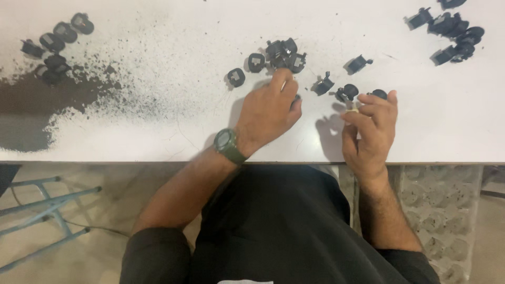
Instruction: The person sits at a white workbench assembling black plastic plug housings, fitting internal parts into each housing and tightening them with a small screwdriver, then placing finished units aside and reaching for the next housing from the pile.
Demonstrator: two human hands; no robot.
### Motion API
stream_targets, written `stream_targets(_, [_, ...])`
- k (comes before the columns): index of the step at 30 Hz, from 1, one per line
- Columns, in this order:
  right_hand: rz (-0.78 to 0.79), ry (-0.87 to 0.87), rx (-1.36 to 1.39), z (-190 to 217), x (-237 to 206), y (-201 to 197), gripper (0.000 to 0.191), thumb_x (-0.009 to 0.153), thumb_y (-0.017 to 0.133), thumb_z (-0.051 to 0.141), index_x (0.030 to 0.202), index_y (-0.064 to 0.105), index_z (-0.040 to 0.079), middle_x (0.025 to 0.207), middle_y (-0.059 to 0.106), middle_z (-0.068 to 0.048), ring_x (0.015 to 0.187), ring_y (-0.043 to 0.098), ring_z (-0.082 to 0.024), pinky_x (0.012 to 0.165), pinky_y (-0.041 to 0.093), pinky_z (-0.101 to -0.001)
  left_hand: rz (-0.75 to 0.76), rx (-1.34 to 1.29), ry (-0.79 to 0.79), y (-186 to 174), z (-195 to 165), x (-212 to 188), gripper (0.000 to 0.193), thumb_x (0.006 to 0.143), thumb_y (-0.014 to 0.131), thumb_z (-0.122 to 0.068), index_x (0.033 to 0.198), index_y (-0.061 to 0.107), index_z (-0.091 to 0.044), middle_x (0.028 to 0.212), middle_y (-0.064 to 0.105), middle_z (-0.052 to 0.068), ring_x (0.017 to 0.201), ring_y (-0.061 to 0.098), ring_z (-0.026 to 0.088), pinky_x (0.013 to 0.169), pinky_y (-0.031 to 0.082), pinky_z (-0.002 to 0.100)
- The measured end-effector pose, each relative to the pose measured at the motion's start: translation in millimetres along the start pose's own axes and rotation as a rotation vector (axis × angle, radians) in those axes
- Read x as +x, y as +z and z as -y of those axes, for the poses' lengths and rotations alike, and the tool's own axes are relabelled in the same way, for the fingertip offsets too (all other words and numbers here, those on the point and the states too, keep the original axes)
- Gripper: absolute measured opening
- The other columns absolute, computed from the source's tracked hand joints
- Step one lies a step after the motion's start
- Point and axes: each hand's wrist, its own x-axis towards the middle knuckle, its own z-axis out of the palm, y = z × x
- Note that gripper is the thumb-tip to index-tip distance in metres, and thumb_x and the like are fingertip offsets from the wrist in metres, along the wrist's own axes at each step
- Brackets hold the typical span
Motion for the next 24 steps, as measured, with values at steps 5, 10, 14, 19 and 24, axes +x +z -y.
stream_targets(5, [0.066,-0.048,0.017,10.1,5.0,-1.6,0.028,0.08,0.068,-0.013,0.097,0.072,0.008,0.101,0.055,-0.008,0.124,0.059,-0.031,0.129,0.028,-0.0574,0.072,-0.034,0.038,-18.8,-9.2,-26.6,0.04,0.089,0.074,-0.025,0.122,0.059,-0.008,0.112,0.06,0.01,0.084,0.067,0.025,0.064,0.055,0.036])
stream_targets(10, [0.124,-0.035,0.025,18.1,6.8,-0.6,0.029,0.079,0.07,-0.008,0.101,0.074,0.01,0.1,0.056,-0.007,0.123,0.059,-0.03,0.126,0.031,-0.0581,0.163,-0.01,-0.079,-20.7,-11.7,-24.4,0.043,0.087,0.076,-0.028,0.122,0.06,-0.01,0.102,0.061,0.009,0.08,0.067,0.026,0.06,0.055,0.037])
stream_targets(14, [0.143,-0.03,0.01,18.8,9.3,1.8,0.03,0.081,0.069,-0.009,0.103,0.073,0.01,0.102,0.058,-0.006,0.125,0.059,-0.029,0.128,0.031,-0.0605,0.117,-0.013,-0.098,-8.2,-12.0,-7.5,0.041,0.086,0.077,-0.031,0.114,0.06,-0.008,0.097,0.06,0.011,0.078,0.066,0.029,0.058,0.054,0.04])
stream_targets(19, [0.14,-0.013,0.012,17.8,10.1,2.7,0.031,0.079,0.067,-0.009,0.103,0.073,0.01,0.103,0.06,-0.007,0.125,0.06,-0.029,0.127,0.034,-0.0602,0.127,-0.072,-0.181,-5.8,-10.0,-8.5,0.033,0.088,0.075,-0.037,0.097,0.064,-0.008,0.086,0.063,0.008,0.073,0.067,0.029,0.06,0.053,0.042])
stream_targets(24, [0.239,0.026,-0.035,21.6,15.1,1.2,0.021,0.083,0.071,0.004,0.103,0.073,0.011,0.106,0.064,-0.009,0.126,0.058,-0.032,0.123,0.033,-0.0609,0.155,-0.049,-0.245,-23.4,-10.1,-37.1,0.037,0.088,0.075,-0.045,0.09,0.068,-0.008,0.08,0.062,0.008,0.071,0.065,0.028,0.06,0.051,0.043])
